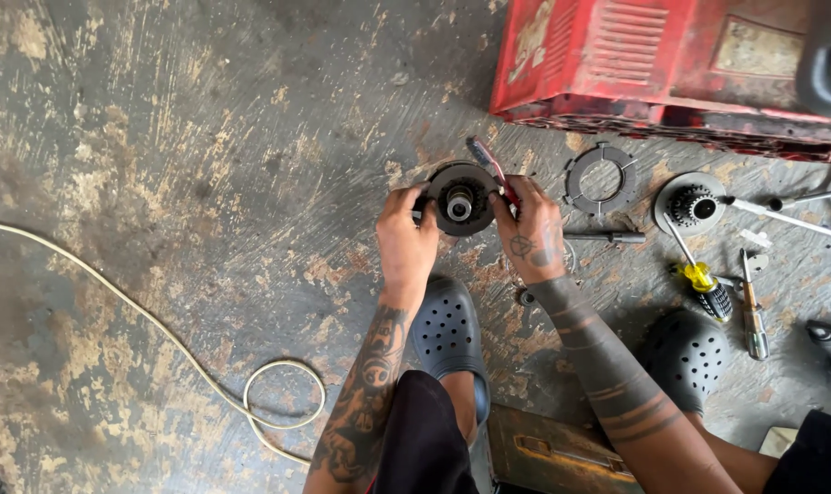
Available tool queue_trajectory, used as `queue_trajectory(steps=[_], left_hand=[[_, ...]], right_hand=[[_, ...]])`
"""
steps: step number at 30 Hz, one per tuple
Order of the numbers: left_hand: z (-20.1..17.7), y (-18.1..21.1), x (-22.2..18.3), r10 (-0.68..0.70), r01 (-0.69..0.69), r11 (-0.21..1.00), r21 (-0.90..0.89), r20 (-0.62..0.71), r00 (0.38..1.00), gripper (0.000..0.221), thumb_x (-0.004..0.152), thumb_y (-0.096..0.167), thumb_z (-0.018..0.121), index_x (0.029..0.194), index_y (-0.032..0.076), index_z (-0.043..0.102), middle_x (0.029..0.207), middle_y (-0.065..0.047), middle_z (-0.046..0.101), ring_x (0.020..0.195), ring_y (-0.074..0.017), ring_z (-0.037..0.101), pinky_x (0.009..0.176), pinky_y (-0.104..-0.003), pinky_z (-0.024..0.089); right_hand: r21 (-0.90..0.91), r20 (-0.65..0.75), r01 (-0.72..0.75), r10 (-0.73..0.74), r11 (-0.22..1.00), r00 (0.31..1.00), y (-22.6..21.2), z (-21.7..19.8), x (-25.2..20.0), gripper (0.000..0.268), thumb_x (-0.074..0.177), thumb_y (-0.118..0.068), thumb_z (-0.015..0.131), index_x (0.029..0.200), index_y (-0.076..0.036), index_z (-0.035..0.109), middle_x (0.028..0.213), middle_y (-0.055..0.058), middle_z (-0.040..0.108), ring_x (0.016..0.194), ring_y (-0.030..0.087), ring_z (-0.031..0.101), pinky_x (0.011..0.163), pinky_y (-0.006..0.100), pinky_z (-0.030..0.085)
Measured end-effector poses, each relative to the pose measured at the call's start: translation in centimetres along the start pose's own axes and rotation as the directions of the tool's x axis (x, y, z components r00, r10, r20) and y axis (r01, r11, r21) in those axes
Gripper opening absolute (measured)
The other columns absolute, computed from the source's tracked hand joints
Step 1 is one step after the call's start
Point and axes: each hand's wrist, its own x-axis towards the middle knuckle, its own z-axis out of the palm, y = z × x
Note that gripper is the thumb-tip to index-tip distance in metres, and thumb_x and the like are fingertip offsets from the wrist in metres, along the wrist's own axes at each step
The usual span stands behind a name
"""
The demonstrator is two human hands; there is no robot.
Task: The person sits on a low stool and cleans disassembled motorcycle clutch components with a wire brush. They hold each clutch plate or hub in one hand and scrub its teeth and surfaces, setting cleaned parts on the floor beside them and picking up the next piece.
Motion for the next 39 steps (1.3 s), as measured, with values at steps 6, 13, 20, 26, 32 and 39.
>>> queue_trajectory(steps=[6, 13, 20, 26, 32, 39], left_hand=[[0.2, 0.1, 0.0, 0.034, -0.034, 0.999, 0.003, 0.007, 0.999, 0.024, 0.086, 0.001, 0.075, 0.108, 0.009, 0.074, 0.096, -0.011, 0.070, 0.091, -0.0314, 0.072, 0.074, -0.038, 0.061], [0.9, -0.5, -0.3, -0.009, 0.009, 0.999, -0.038, -0.017, 1.000, 0.026, 0.084, 0.001, 0.075, 0.108, 0.010, 0.073, 0.098, -0.012, 0.068, 0.090, -0.0326, 0.072, 0.066, -0.033, 0.063], [1.0, -0.7, -0.6, -0.078, 0.075, 0.991, -0.115, -0.021, 0.997, 0.036, 0.081, 0.000, 0.075, 0.115, 0.010, 0.068, 0.107, -0.015, 0.062, 0.095, -0.0363, 0.069, 0.065, -0.036, 0.067], [1.4, -2.2, -0.5, -0.205, 0.227, 0.954, -0.198, 0.127, 0.970, 0.039, 0.089, 0.004, 0.073, 0.126, 0.004, 0.061, 0.112, -0.023, 0.064, 0.098, -0.0406, 0.071, 0.070, -0.044, 0.068], [2.0, -3.1, -0.7, -0.246, 0.282, 0.928, -0.246, 0.164, 0.955, 0.039, 0.092, 0.008, 0.071, 0.129, 0.004, 0.060, 0.114, -0.024, 0.067, 0.098, -0.0411, 0.072, 0.072, -0.045, 0.067], [1.5, -3.0, -1.0, -0.312, 0.353, 0.894, -0.277, 0.181, 0.933, 0.043, 0.093, 0.013, 0.069, 0.133, 0.002, 0.057, 0.117, -0.025, 0.067, 0.098, -0.0376, 0.073, 0.076, -0.045, 0.065]], right_hand=[[-0.020, 0.032, -0.006, 0.007, 1.000, 0.999, 0.3, -0.5, 0.0, 0.022, 0.094, -0.021, 0.076, 0.108, -0.006, 0.070, 0.099, 0.019, 0.073, 0.092, 0.045, 0.072, 0.074, 0.053, 0.058], [-0.093, 0.018, -0.011, 0.013, 0.996, 1.000, 0.9, 0.4, -0.2, 0.024, 0.095, -0.026, 0.074, 0.113, -0.012, 0.070, 0.100, 0.016, 0.073, 0.089, 0.043, 0.073, 0.074, 0.055, 0.059], [-0.128, 0.039, -0.041, 0.047, 0.991, 0.998, 1.4, 0.8, 0.1, 0.027, 0.094, -0.030, 0.074, 0.117, -0.017, 0.066, 0.103, 0.014, 0.072, 0.092, 0.043, 0.072, 0.075, 0.058, 0.059], [-0.124, 0.023, -0.079, 0.082, 0.989, 0.996, 1.2, 1.1, 0.2, 0.033, 0.092, -0.030, 0.076, 0.120, -0.017, 0.065, 0.102, 0.018, 0.072, 0.090, 0.046, 0.072, 0.075, 0.060, 0.058], [-0.020, 0.011, -0.131, 0.131, 0.991, 0.991, 1.7, 1.1, 0.0, 0.036, 0.092, -0.032, 0.078, 0.121, -0.016, 0.063, 0.096, 0.016, 0.071, 0.088, 0.045, 0.072, 0.074, 0.059, 0.057], [0.023, -0.011, -0.051, 0.051, 0.998, 0.999, 10.1, 0.2, -1.8, 0.026, 0.097, -0.025, 0.079, 0.116, -0.012, 0.066, 0.091, 0.014, 0.070, 0.079, 0.038, 0.071, 0.068, 0.047, 0.057]])
